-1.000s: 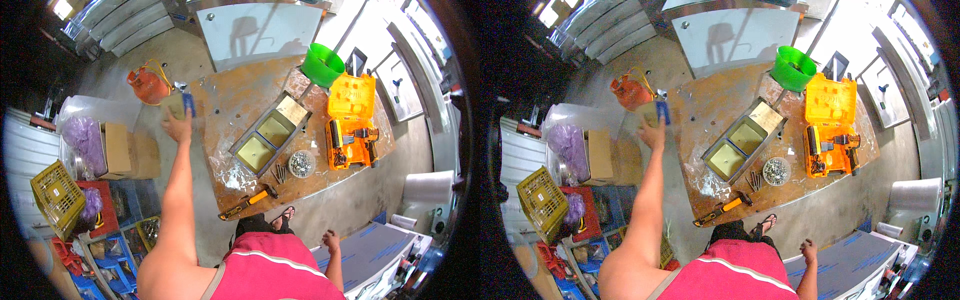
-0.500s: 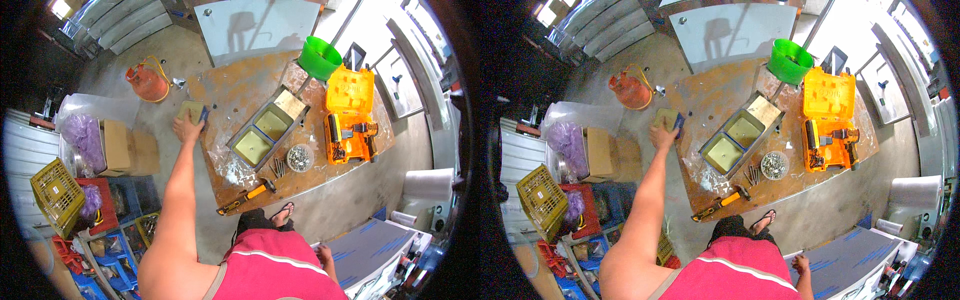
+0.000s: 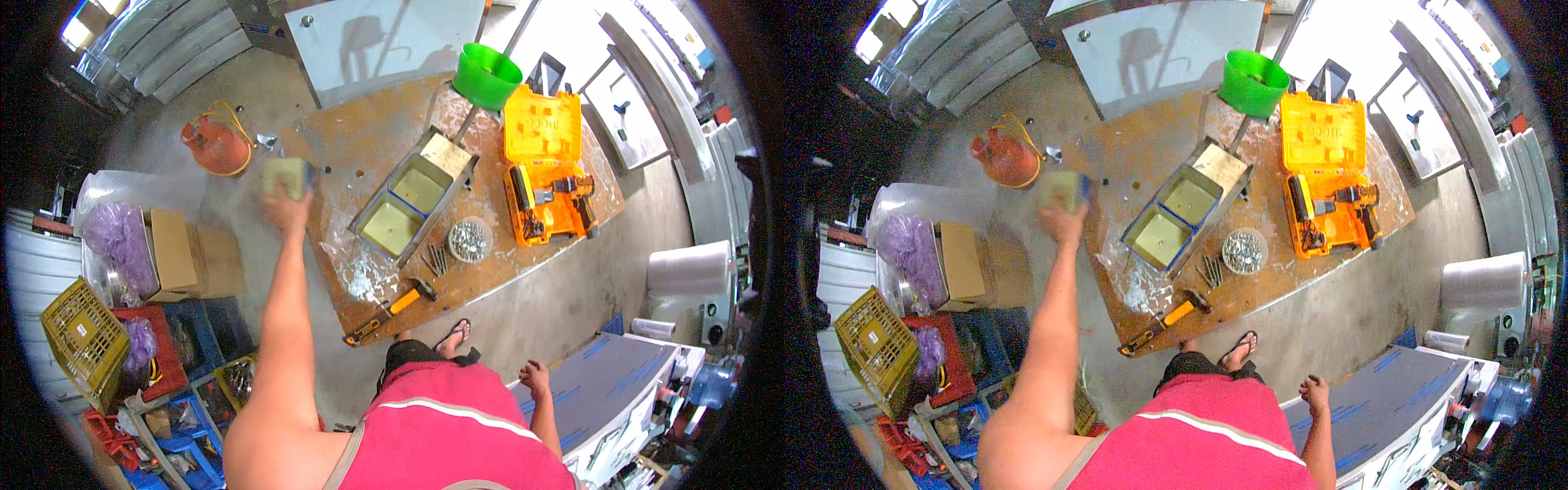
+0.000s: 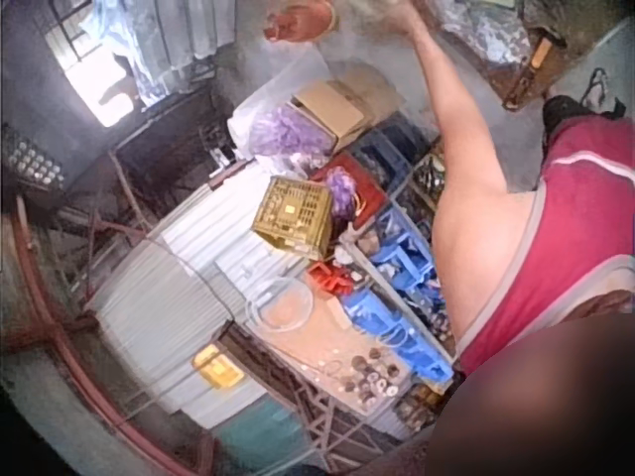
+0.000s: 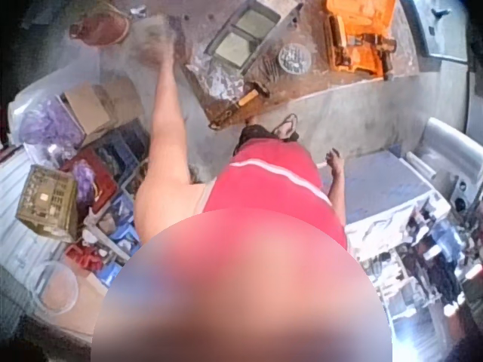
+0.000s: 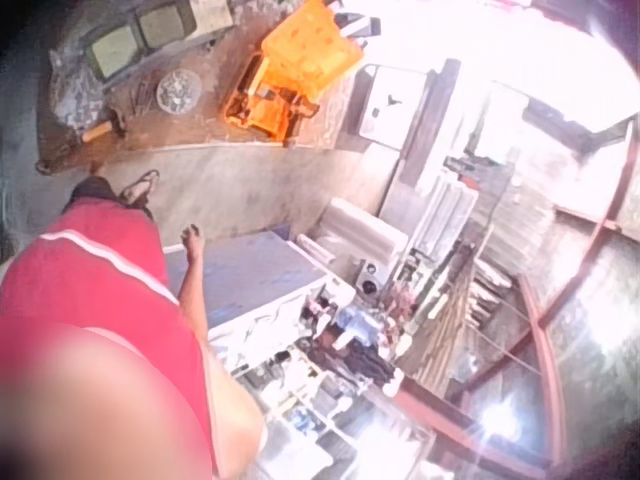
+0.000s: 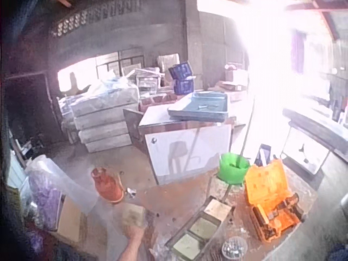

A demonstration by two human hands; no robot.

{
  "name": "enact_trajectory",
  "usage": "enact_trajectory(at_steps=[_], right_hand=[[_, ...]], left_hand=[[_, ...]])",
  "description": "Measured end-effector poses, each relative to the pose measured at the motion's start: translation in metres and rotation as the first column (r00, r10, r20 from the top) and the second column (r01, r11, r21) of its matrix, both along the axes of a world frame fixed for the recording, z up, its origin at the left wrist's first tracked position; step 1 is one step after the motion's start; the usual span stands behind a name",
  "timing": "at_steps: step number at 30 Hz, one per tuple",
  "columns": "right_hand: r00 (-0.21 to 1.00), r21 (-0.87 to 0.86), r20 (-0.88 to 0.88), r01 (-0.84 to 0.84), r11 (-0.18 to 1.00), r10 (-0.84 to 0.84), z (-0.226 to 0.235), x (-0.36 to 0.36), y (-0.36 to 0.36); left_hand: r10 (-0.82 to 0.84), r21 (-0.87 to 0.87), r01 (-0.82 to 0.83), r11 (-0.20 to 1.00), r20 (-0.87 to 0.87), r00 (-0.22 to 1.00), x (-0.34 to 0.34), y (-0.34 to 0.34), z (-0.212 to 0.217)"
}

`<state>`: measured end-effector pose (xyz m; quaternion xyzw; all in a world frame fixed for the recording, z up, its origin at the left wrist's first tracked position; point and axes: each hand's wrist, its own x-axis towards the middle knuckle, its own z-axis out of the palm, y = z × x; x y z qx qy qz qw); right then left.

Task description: The person uses a cordless drill to drive screws into small metal boxes on a workbench. They repeatedly pick up screws, attach them to the drill, and fasten them into the boxes. The person also handles a container of screws and organizes them on the table.

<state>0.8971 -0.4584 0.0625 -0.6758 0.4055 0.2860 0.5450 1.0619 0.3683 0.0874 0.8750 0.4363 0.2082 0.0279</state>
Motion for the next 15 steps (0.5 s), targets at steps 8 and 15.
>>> enact_trajectory(at_steps=[8, 15], right_hand=[[0.993, -0.066, -0.096, 0.060, 0.996, -0.066, -0.013, -0.035, -0.013], [0.984, -0.130, -0.172, 0.018, 0.991, -0.041, -0.024, -0.065, -0.032]], left_hand=[[0.022, -0.100, -0.011, 0.995, 0.108, 0.994, -0.011, -0.018, 0.019], [-0.060, -0.104, 0.094, 0.990, 0.292, 0.955, -0.005, -0.025, 0.033]])
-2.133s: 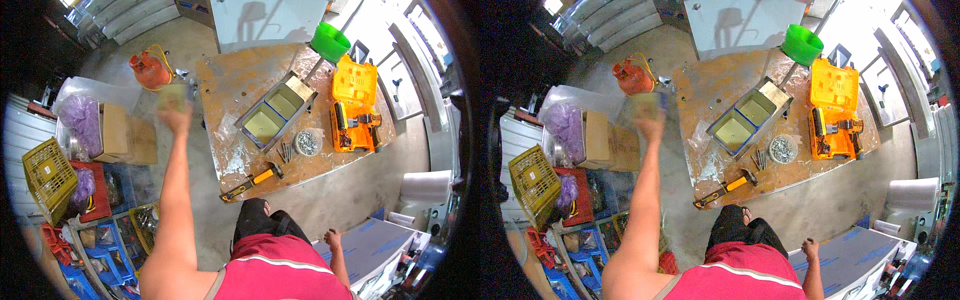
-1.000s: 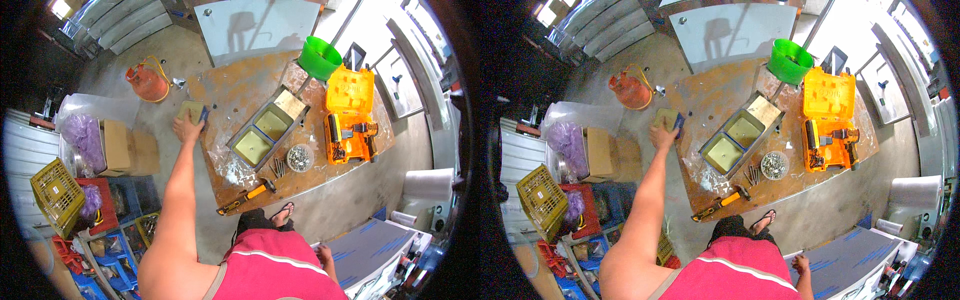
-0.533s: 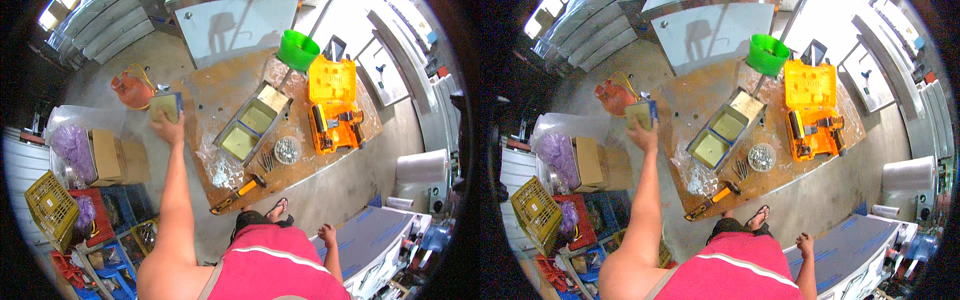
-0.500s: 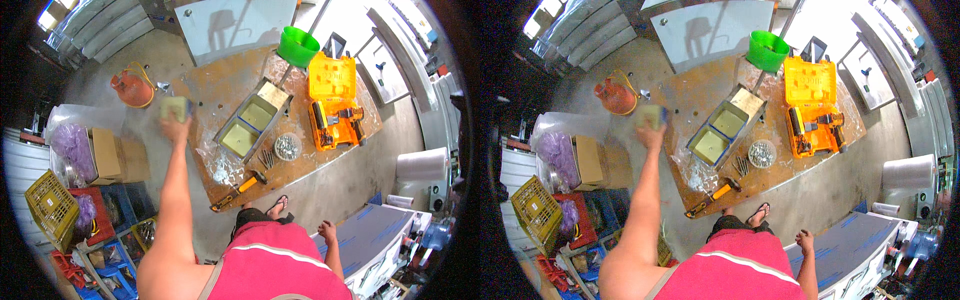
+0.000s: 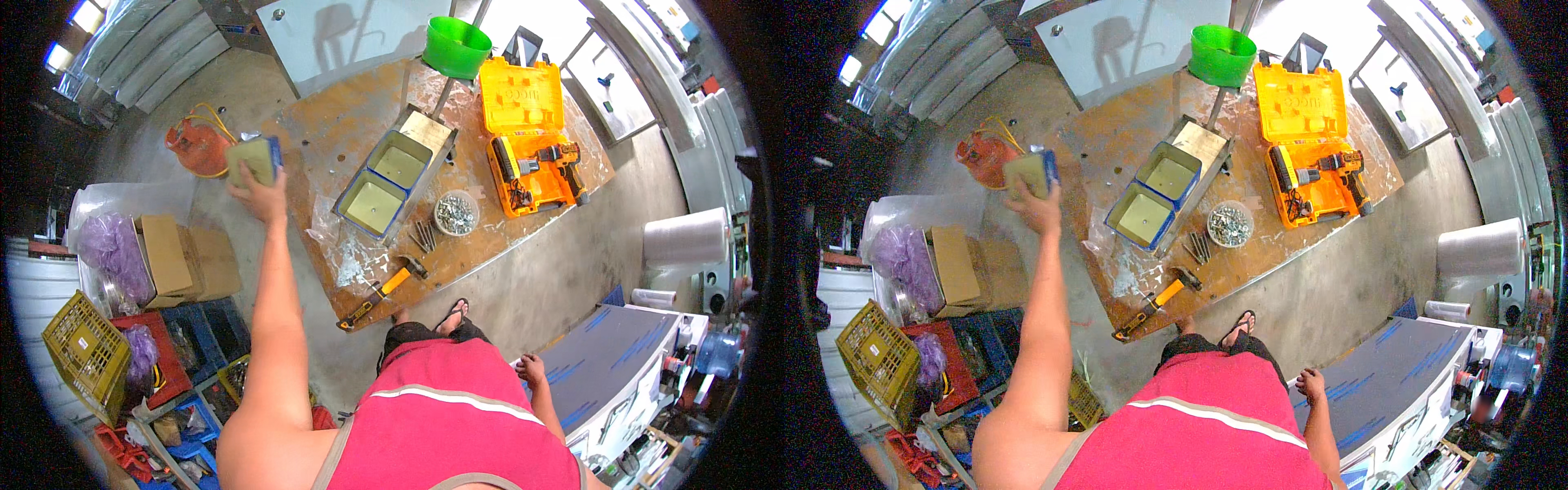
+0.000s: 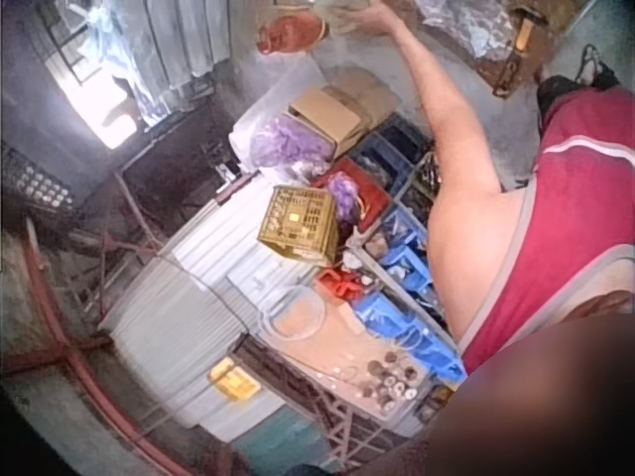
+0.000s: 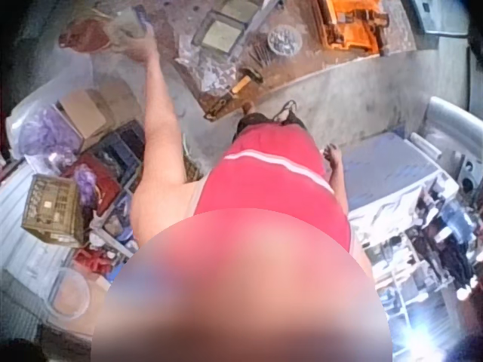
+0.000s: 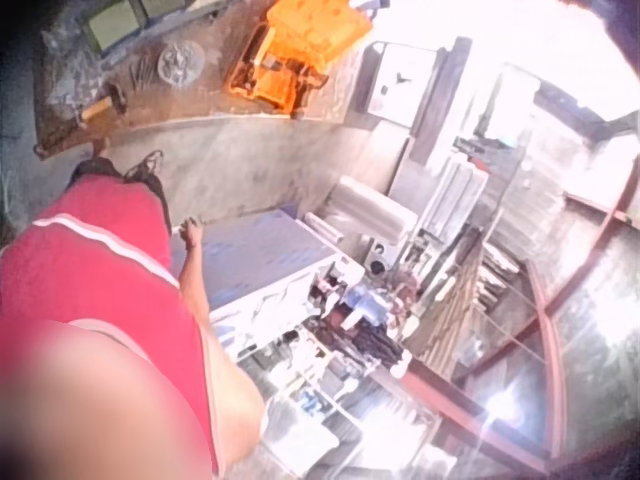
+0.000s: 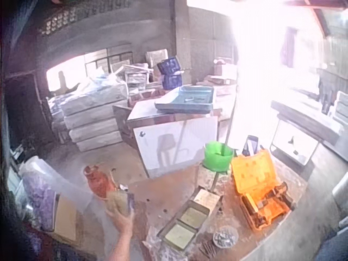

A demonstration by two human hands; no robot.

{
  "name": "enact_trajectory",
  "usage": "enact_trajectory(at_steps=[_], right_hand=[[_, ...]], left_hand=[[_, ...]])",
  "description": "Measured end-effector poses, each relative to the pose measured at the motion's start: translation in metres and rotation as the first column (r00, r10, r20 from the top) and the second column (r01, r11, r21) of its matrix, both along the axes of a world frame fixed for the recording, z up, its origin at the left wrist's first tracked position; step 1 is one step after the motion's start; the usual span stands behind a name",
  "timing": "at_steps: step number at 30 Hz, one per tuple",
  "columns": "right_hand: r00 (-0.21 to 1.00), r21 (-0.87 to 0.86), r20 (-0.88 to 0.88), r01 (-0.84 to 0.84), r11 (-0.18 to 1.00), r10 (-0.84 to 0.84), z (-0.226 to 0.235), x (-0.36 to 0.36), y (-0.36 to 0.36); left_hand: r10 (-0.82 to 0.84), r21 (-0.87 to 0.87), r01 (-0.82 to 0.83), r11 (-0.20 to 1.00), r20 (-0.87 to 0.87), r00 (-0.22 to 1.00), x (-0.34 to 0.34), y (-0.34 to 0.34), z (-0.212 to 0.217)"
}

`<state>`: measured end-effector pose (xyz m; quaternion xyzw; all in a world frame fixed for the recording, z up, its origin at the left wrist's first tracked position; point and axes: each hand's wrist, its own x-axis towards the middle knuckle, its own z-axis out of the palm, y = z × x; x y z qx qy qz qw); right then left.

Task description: The person uses a cordless drill to drive screws into small metal boxes on a workbench. They repeatedly pick up screws, attach them to the drill, and fasten them into the boxes. The person also handles a container of screws and organizes them on the table.

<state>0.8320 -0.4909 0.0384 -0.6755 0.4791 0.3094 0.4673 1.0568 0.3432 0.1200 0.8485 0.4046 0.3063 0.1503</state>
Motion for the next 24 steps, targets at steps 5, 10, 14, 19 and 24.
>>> enact_trajectory(at_steps=[5, 10, 14, 19, 24], right_hand=[[0.988, 0.050, -0.031, -0.147, 0.988, 0.148, -0.002, 0.010, -0.001], [0.986, 0.080, 0.068, -0.161, 0.984, 0.155, 0.002, 0.026, -0.013], [0.959, 0.138, 0.043, -0.284, 0.949, 0.281, -0.011, 0.064, -0.047], [0.919, 0.184, 0.045, -0.394, 0.901, 0.392, -0.054, 0.125, -0.106], [0.901, 0.266, 0.013, -0.421, 0.867, 0.434, -0.107, 0.196, -0.192]], left_hand=[[-0.141, -0.035, 0.138, 0.990, -0.124, 0.982, 0.000, -0.015, -0.008], [0.001, -0.109, -0.026, 0.994, -0.227, 0.974, -0.014, -0.024, -0.013], [0.092, -0.066, -0.101, 0.993, -0.130, 0.987, -0.053, -0.030, 0.014], [0.480, 0.041, -0.478, 0.877, -0.020, 0.877, -0.186, -0.064, 0.075], [0.831, -0.147, -0.862, 0.485, -0.230, 0.507, -0.379, -0.247, 0.056]])
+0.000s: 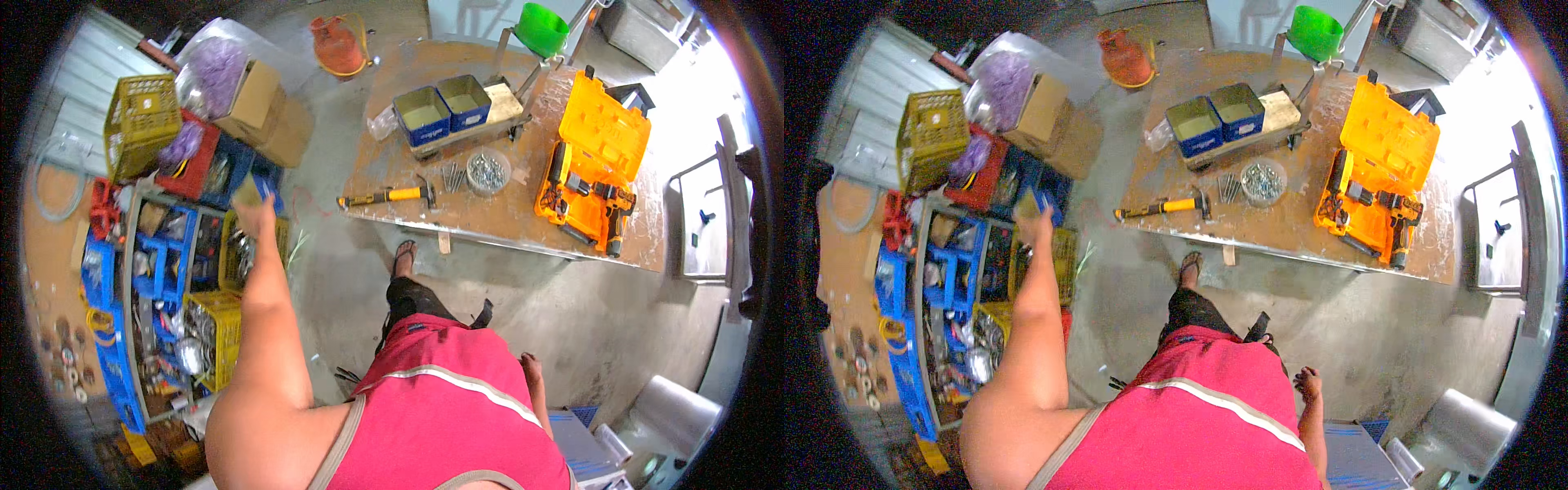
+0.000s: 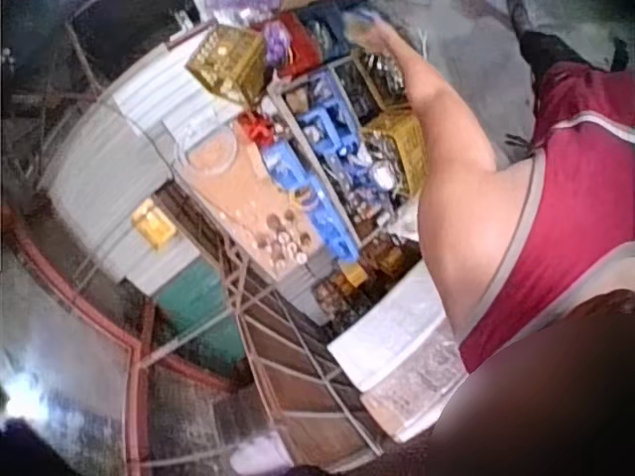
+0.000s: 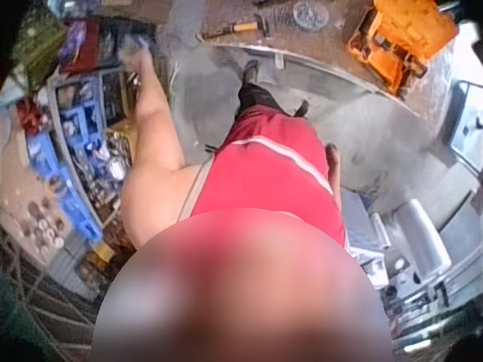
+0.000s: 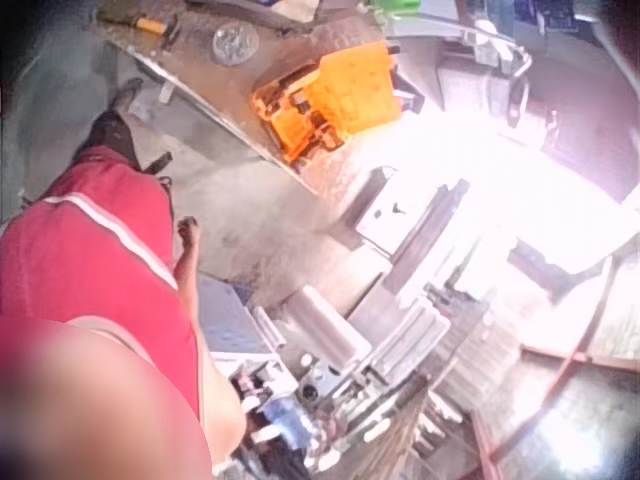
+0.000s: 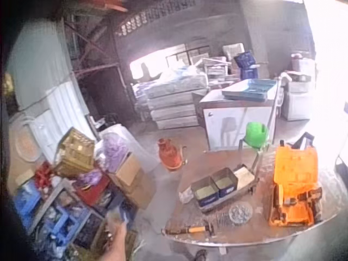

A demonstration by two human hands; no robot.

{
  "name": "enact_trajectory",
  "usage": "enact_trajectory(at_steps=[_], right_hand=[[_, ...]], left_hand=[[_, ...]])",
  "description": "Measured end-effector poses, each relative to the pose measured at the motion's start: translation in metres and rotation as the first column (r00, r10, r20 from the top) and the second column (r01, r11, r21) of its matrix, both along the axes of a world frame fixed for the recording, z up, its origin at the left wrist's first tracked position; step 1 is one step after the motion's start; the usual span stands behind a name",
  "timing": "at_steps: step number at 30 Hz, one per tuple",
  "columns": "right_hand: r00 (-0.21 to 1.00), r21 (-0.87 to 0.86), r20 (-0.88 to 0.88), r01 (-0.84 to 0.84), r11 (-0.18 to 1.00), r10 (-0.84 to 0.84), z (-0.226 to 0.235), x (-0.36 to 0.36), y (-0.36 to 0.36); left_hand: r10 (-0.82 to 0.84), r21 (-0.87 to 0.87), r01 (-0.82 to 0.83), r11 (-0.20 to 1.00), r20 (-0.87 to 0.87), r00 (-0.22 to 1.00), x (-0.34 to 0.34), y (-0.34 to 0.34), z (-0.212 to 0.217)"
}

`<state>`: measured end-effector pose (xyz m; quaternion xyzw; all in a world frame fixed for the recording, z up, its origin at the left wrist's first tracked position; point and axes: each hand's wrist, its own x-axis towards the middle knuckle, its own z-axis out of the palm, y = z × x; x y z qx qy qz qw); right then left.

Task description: The person uses a cordless drill to drive screws into small metal boxes on a workbench. They repeatedly pick up screws, attach them to the drill, and fasten them into the boxes. The person also handles a container of screws and organizes them on the table.

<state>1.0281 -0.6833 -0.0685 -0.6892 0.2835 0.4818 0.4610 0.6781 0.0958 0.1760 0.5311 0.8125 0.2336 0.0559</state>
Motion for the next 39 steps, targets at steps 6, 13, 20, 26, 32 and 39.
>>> enact_trajectory(at_steps=[6, 13, 20, 26, 32, 39], right_hand=[[0.972, -0.092, -0.032, -0.236, 0.967, 0.234, -0.008, 0.071, -0.110], [0.951, -0.099, 0.012, -0.307, 0.947, 0.309, -0.024, 0.121, -0.136], [0.946, 0.041, 0.150, -0.298, 0.954, 0.289, 0.000, 0.103, -0.090], [0.987, 0.078, 0.111, -0.130, 0.989, 0.121, -0.001, 0.046, -0.116], [0.997, -0.062, -0.039, -0.072, 0.995, 0.070, -0.015, -0.008, -0.188], [0.994, -0.077, -0.078, 0.068, 0.995, -0.074, -0.013, -0.040, -0.219]], left_hand=[[0.417, -0.426, -0.460, 0.779, -0.194, 0.888, -0.119, -0.290, -0.055], [-0.025, -0.543, -0.237, 0.805, -0.431, 0.902, -0.133, -0.422, -0.080], [-0.453, -0.499, 0.258, 0.827, -0.319, 0.832, -0.011, -0.386, -0.072], [0.398, -0.104, 0.793, 0.600, 0.899, -0.183, 0.134, -0.356, -0.030], [0.588, 0.201, 0.885, 0.421, 0.682, -0.435, 0.228, -0.393, 0.033], [0.673, 0.264, 0.911, 0.316, 0.615, -0.411, 0.268, -0.414, 0.033]])
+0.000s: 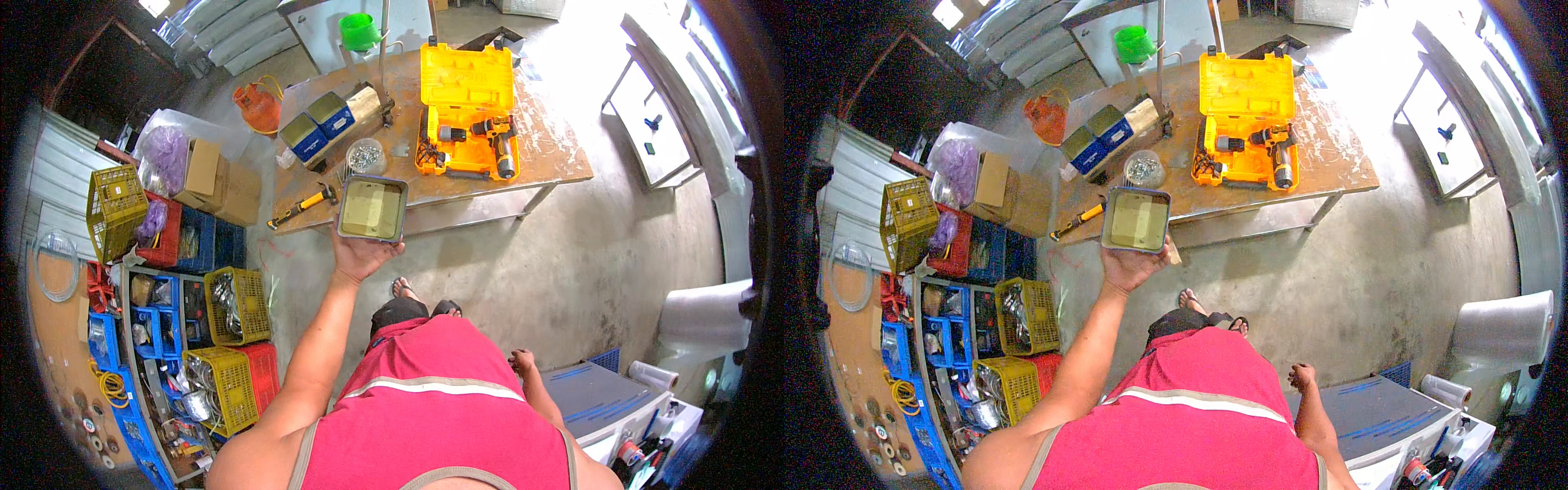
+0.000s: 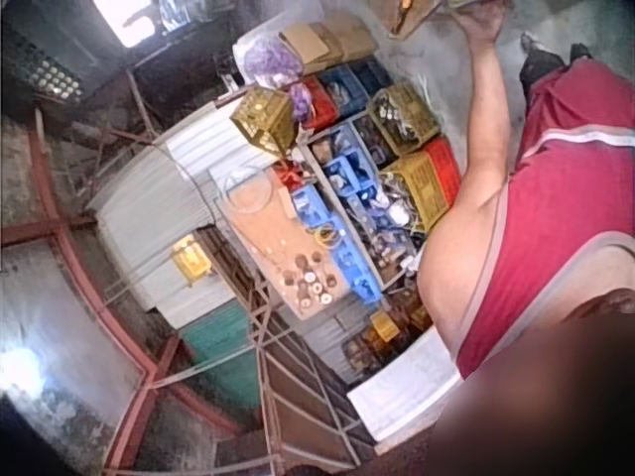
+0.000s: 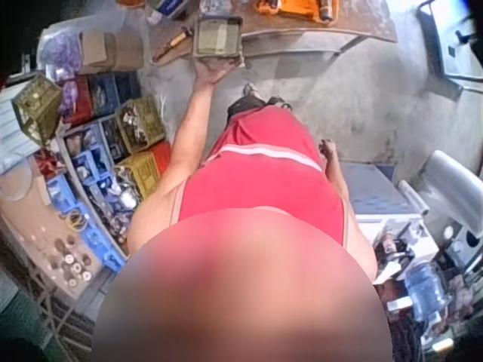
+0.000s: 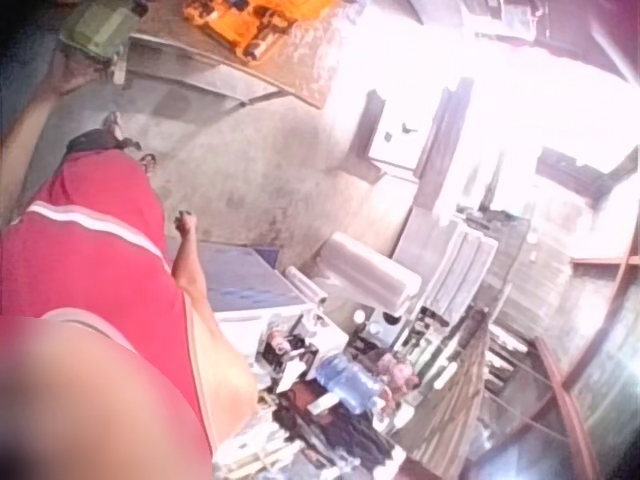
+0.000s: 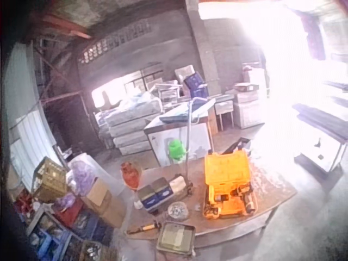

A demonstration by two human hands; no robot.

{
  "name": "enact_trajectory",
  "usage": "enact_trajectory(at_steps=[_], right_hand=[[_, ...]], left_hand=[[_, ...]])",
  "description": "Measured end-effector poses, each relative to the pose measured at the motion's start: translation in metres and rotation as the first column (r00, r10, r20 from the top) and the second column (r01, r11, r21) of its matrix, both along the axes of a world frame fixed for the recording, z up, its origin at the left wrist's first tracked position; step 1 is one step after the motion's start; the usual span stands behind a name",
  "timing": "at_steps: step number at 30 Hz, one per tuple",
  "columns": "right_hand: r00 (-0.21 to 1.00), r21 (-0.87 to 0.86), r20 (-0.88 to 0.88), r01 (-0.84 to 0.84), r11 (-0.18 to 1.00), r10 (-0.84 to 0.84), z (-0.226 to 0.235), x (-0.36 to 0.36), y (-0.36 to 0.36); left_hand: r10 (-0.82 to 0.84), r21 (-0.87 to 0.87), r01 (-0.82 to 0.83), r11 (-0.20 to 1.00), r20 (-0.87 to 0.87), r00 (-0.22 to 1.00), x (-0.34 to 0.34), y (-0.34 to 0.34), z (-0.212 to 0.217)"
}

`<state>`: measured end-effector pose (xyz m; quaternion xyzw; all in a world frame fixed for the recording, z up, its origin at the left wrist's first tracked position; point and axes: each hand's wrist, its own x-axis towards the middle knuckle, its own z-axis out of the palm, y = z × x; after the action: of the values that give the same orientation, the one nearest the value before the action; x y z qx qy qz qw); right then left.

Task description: The person uses a cordless drill to drive screws into small metal boxes on a workbench. They repeatedly pick up screws, attach them to the drill, and fasten them into the boxes. The person also handles a container of screws and organizes them on the table.

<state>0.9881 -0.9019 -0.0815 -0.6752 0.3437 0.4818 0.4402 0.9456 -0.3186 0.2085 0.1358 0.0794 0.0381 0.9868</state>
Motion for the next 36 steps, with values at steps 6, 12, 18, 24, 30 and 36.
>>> enact_trajectory(at_steps=[6, 12, 18, 24, 30, 36], right_hand=[[0.963, 0.019, 0.236, -0.137, 0.990, 0.129, 0.021, 0.044, 0.071], [0.494, 0.025, 0.823, -0.524, 0.852, 0.279, 0.172, 0.102, 0.238], [-0.226, -0.327, 0.945, -0.621, 0.713, 0.237, 0.322, 0.114, 0.374], [-0.417, -0.541, 0.840, -0.610, 0.579, 0.346, 0.315, 0.151, 0.465], [-0.297, -0.540, 0.803, -0.729, 0.421, 0.516, 0.312, 0.207, 0.514], [-0.143, -0.351, 0.870, -0.852, 0.390, 0.472, 0.326, 0.228, 0.574]], left_hand=[[-0.039, -0.039, 0.039, 0.998, -0.006, 0.999, 0.013, -0.007, -0.005], [-0.042, -0.053, 0.037, 0.998, -0.098, 0.994, 0.023, -0.019, -0.012], [-0.006, -0.124, -0.013, 0.992, -0.149, 0.989, 0.045, -0.021, -0.029], [-0.201, -0.136, 0.161, 0.978, -0.378, 0.904, 0.056, 0.026, -0.053], [0.694, 0.992, 0.124, 0.005, -0.092, 0.714, 0.068, 0.094, -0.026], [0.202, 0.832, -0.037, -0.553, 0.178, 0.963, 0.141, 0.158, 0.027]])
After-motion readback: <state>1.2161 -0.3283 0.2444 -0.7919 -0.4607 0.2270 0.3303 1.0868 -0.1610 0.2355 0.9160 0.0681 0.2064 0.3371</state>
